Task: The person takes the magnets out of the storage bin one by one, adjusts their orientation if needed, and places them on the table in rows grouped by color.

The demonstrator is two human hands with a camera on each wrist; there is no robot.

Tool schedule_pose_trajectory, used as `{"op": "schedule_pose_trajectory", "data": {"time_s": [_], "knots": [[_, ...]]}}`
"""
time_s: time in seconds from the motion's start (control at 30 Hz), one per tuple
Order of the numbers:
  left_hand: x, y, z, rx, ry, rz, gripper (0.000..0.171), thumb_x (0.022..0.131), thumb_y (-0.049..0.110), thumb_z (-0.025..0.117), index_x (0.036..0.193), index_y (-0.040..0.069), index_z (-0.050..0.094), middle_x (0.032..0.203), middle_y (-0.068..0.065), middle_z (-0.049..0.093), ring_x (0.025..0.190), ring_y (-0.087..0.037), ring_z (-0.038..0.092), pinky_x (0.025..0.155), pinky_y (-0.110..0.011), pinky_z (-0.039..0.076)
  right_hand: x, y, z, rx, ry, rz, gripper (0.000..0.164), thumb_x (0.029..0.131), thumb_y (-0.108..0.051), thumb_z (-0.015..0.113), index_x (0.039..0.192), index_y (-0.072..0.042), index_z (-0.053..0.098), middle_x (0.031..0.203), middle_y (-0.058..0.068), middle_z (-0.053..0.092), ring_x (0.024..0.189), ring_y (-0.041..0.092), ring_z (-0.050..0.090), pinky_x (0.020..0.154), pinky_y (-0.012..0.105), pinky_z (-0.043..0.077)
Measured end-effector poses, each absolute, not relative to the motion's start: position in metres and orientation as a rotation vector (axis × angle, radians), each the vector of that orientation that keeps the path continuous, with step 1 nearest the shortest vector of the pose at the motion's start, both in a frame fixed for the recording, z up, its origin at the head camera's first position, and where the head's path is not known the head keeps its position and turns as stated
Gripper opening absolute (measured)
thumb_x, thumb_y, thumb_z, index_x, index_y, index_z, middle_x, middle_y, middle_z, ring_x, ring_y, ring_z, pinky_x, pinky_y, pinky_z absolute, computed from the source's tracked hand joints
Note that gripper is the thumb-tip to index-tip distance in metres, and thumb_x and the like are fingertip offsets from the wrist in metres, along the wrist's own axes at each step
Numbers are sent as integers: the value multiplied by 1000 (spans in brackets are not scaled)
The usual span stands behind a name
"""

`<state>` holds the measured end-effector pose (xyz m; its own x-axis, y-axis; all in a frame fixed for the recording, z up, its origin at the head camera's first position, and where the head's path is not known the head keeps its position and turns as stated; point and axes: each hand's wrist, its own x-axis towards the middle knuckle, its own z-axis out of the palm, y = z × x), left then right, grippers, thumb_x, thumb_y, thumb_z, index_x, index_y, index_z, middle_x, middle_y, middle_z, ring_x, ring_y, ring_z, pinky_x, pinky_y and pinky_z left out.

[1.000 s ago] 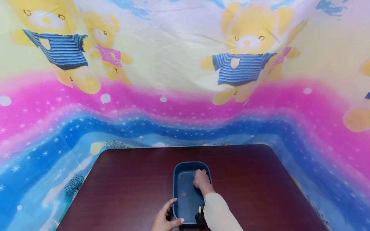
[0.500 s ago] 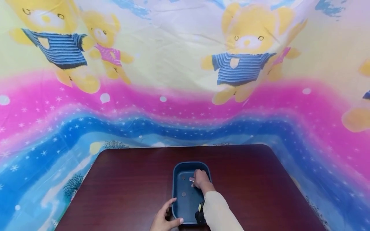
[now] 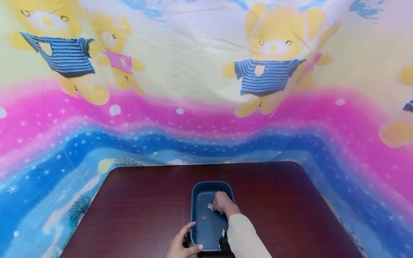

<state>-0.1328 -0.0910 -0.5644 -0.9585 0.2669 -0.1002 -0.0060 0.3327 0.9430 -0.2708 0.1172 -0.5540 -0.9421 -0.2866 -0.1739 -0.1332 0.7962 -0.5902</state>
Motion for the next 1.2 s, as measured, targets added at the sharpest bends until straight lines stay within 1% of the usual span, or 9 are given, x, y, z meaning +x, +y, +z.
{"op": "schedule_pose_trajectory", "data": {"time_s": [0.03,0.1,0.27,0.43,0.67,0.77,0.9,1.0,1.2], "knots": [[-133,-91,-565,240,2355,1674,73,76,24,78,137,4,42,96,-9,60,81,-24,59,68,-44,47,-270,117,-554,-321,2715,-888,45,76,-3,74,49,-16,41,48,-4,34,40,13,42,41,28,42],[-134,-92,-564,244,2345,1675,72,77,24,77,137,4,42,97,-9,60,82,-25,59,68,-45,47,-269,117,-554,-315,2712,-895,50,73,-1,77,48,-17,37,52,-2,34,38,13,40,40,28,41],[-133,-91,-563,258,2386,1646,72,77,25,78,137,5,43,98,-10,60,83,-26,58,69,-48,47,-265,114,-552,-322,2747,-833,43,68,-1,81,50,-13,43,65,5,43,42,14,44,41,28,40],[-132,-91,-562,288,2440,1631,73,76,26,78,136,5,44,98,-10,61,84,-27,58,70,-48,47,-267,115,-553,-373,2736,-796,46,70,-4,80,45,-15,43,42,-4,38,37,13,44,40,27,38],[-132,-92,-561,261,2430,1614,73,75,28,78,136,6,44,98,-8,61,83,-26,59,69,-46,47,-267,117,-552,-393,2715,-809,48,72,-4,71,44,-18,35,38,-8,29,34,13,42,39,27,34],[-132,-92,-562,246,2409,1615,72,76,28,78,136,6,44,98,-9,61,83,-26,58,68,-46,47,-266,119,-552,-399,2693,-847,47,72,-2,68,45,-19,33,38,-9,30,36,13,44,39,26,33],[-133,-91,-562,254,2420,1609,72,76,27,78,136,6,44,99,-9,61,83,-27,58,68,-46,47,-266,120,-550,-415,2642,-947,41,72,1,69,47,-16,41,40,-4,44,41,16,54,41,28,43],[-133,-91,-561,263,2438,1599,71,76,27,78,136,6,45,99,-9,61,83,-27,58,68,-46,47,-266,121,-549,-405,2621,-989,30,73,2,70,53,-11,50,47,2,53,44,18,57,45,30,48],[-132,-92,-561,244,2414,1608,72,76,28,78,136,6,45,102,-11,61,85,-29,58,69,-48,47,-266,122,-551,-380,2603,-1010,12,75,1,71,73,-7,62,59,2,57,47,16,57,48,29,48]]}}
